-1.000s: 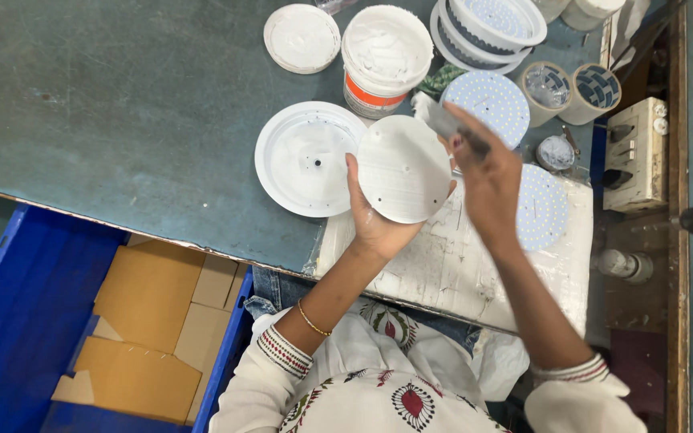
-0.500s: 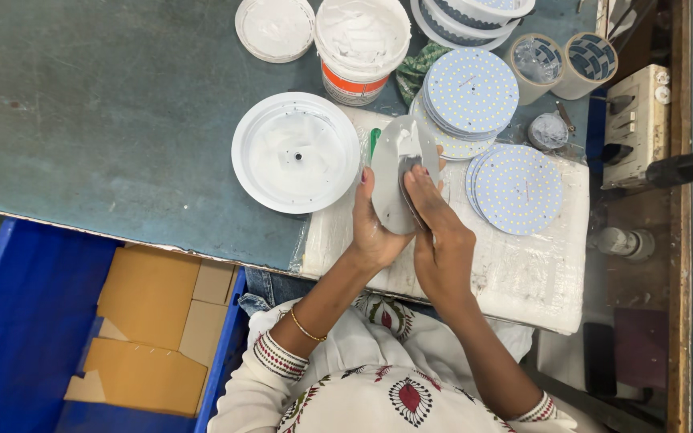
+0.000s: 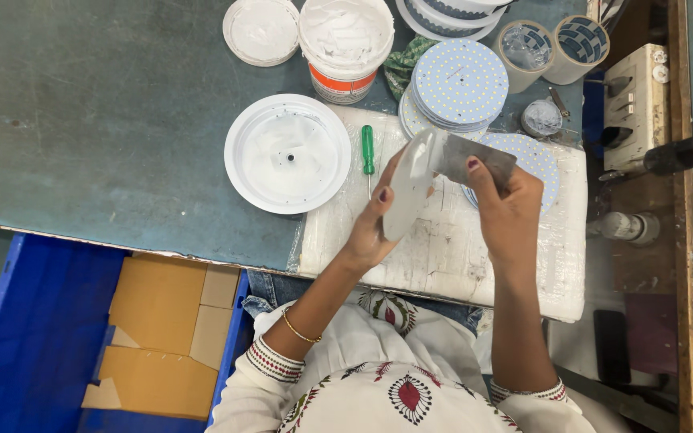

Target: The person sits at a factory workbench assembling LED light parts. They pick up round LED panel discs and white plastic lamp housings, apply white paste from a container onto the housings using a small metal spatula, stack the LED discs, and use a screwdriver on a housing.

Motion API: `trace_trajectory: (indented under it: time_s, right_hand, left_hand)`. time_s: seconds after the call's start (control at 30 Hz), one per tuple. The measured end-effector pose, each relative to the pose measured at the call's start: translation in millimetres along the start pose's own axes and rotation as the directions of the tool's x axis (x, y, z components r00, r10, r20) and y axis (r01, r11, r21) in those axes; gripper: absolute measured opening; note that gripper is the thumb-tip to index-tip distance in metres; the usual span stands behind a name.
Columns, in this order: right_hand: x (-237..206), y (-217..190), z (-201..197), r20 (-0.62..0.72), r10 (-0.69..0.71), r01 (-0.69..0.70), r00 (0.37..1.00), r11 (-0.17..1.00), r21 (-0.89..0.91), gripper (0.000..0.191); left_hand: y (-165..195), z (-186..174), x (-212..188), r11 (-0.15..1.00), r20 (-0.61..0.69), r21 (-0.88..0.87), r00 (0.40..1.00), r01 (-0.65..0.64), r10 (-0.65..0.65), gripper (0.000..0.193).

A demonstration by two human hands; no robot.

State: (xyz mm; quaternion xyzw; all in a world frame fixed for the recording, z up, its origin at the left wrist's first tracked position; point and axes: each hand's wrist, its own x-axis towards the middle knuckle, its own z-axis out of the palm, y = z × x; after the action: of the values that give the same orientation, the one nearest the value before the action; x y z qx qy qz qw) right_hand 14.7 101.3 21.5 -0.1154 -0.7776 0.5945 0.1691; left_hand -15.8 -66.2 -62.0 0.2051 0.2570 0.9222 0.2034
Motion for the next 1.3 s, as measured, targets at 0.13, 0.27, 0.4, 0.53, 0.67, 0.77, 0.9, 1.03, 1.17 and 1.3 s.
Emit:
trace_trajectory:
  time_s: [0.13, 0.27, 0.4, 0.53, 0.67, 0.77, 0.9, 1.03, 1.17, 1.3]
  right_hand:
    - [-7, -4, 0, 0.008, -0.002, 0.002, 1.000, 0.998, -0.063, 0.022]
    - [-16, -12, 2, 0.001, -0.020, 0.019, 1.000, 0.989, 0.146, 0.023]
    - [-26, -23, 4, -0.007, -0.021, 0.021, 1.000, 1.000, 0.012, 0.022]
    - [-38, -33, 10, 0.041, -0.080, 0.082, 0.996, 0.995, -0.059, 0.025]
    - [-52, -37, 15, 0.149, -0.354, 0.380, 0.923, 0.900, -0.215, 0.027]
    - [-60, -34, 19, 0.191, -0.450, 0.489, 0.872, 0.806, -0.333, 0.032]
    - [-62, -20, 17, 0.291, -0.564, 0.634, 0.773, 0.702, -0.323, 0.035]
    - [-48, -3, 6, 0.380, -0.678, 0.777, 0.629, 0.558, -0.291, 0.032]
    - [-23, 4, -15, 0.407, -0.661, 0.776, 0.630, 0.510, -0.372, 0.029]
    - [8, 9, -13, 0.356, -0.682, 0.764, 0.639, 0.510, -0.395, 0.024]
  left_hand:
    - [9, 16, -1, 0.978, 0.012, 0.209, 1.000, -0.001, -0.002, 0.101]
    - [13, 25, 0, 0.956, -0.029, 0.283, 0.997, 0.078, -0.072, 0.102]
    - [11, 28, 2, 0.958, -0.053, 0.267, 0.994, 0.109, -0.098, 0.100]
    - [4, 26, 1, 0.967, -0.114, 0.210, 0.986, 0.142, -0.120, 0.089]
    - [-7, 19, 4, 0.985, -0.157, 0.041, 0.974, 0.169, -0.161, 0.079]
    - [-13, 13, 4, 0.965, -0.172, -0.158, 0.957, 0.208, -0.235, 0.075]
    - [-10, 8, 7, 0.904, -0.144, -0.348, 0.939, 0.247, -0.312, 0.075]
    - [-1, 12, 11, 0.863, -0.094, -0.443, 0.945, 0.243, -0.314, 0.074]
    - [6, 22, 10, 0.809, -0.134, -0.509, 0.902, 0.294, -0.411, 0.070]
    - [7, 30, 7, 0.828, 0.028, -0.473, 0.944, 0.302, -0.328, 0.070]
